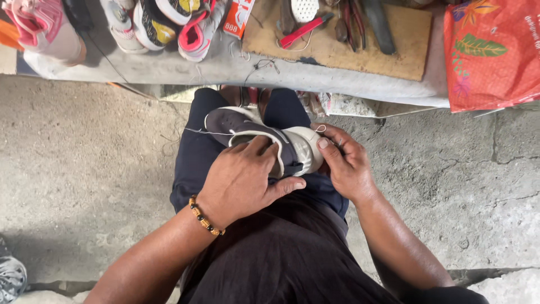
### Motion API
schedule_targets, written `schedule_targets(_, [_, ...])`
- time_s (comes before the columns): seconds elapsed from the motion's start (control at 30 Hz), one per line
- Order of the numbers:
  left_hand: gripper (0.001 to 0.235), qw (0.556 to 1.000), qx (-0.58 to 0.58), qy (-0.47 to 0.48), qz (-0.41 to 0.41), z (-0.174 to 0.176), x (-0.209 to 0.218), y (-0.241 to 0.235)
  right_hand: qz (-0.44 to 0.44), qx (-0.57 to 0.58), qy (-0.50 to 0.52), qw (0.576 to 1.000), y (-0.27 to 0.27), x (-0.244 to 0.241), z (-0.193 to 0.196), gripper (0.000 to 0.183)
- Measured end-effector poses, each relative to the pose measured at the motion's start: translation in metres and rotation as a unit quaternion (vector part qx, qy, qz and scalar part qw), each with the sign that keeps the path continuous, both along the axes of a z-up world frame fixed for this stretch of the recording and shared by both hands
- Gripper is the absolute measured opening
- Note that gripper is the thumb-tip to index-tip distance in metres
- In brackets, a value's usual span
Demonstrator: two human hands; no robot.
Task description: The person holds a dark-colored sneaker on their lap and uses a needle and white thread to stitch along the side of the shoe. They repeatedly push the needle through the material and pull the thread tight, working on the same area throughout the clip.
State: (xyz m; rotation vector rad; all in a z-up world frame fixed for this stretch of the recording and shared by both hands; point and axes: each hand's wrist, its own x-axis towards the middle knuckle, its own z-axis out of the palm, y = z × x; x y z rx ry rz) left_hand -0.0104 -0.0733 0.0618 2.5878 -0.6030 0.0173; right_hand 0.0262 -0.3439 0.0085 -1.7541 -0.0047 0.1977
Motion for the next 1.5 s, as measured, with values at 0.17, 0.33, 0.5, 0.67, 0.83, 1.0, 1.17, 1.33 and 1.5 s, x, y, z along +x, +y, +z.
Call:
schedule_targets(0.17, [0.096, 0.992, 0.043, 0.114, 0.027, 0.005, 0.001, 0.015, 0.01, -0.012, -0.001, 1.0, 0.012, -0.002, 0.013, 0.042])
schedule_targets(0.33, [0.09, 0.984, 0.012, 0.158, 0.086, 0.005, 0.005, 0.051, -0.009, -0.037, -0.015, 0.999, 0.015, 0.002, 0.015, 0.038])
schedule_targets(0.5, [0.061, 0.972, -0.039, 0.178, 0.151, -0.056, 0.001, 0.08, -0.02, -0.032, -0.017, 0.999, 0.013, 0.005, 0.012, 0.037])
schedule_targets(0.67, [0.019, 0.944, -0.234, 0.076, 0.218, -0.071, 0.0, 0.084, -0.013, -0.021, 0.004, 1.0, 0.02, 0.006, 0.024, 0.04])
schedule_targets(0.83, [0.027, 0.965, -0.234, -0.037, 0.116, -0.006, 0.001, 0.057, -0.006, -0.04, 0.004, 0.999, 0.026, 0.004, 0.032, 0.038])
schedule_targets(1.0, [0.062, 0.957, -0.273, 0.102, -0.005, 0.009, 0.014, 0.017, 0.027, -0.081, -0.004, 0.996, 0.032, 0.01, 0.043, 0.039])
schedule_targets(1.17, [0.07, 0.944, -0.217, 0.247, 0.019, -0.018, 0.026, -0.003, 0.067, -0.162, 0.013, 0.984, 0.023, 0.011, 0.044, 0.045])
schedule_targets(1.33, [0.065, 0.934, -0.2, 0.292, 0.056, -0.066, 0.043, -0.014, 0.079, -0.294, 0.053, 0.951, -0.008, 0.027, 0.018, 0.055])
schedule_targets(1.5, [0.057, 0.877, -0.265, 0.392, 0.08, -0.055, 0.061, -0.011, 0.091, -0.336, 0.018, 0.937, -0.033, 0.026, 0.015, 0.035])
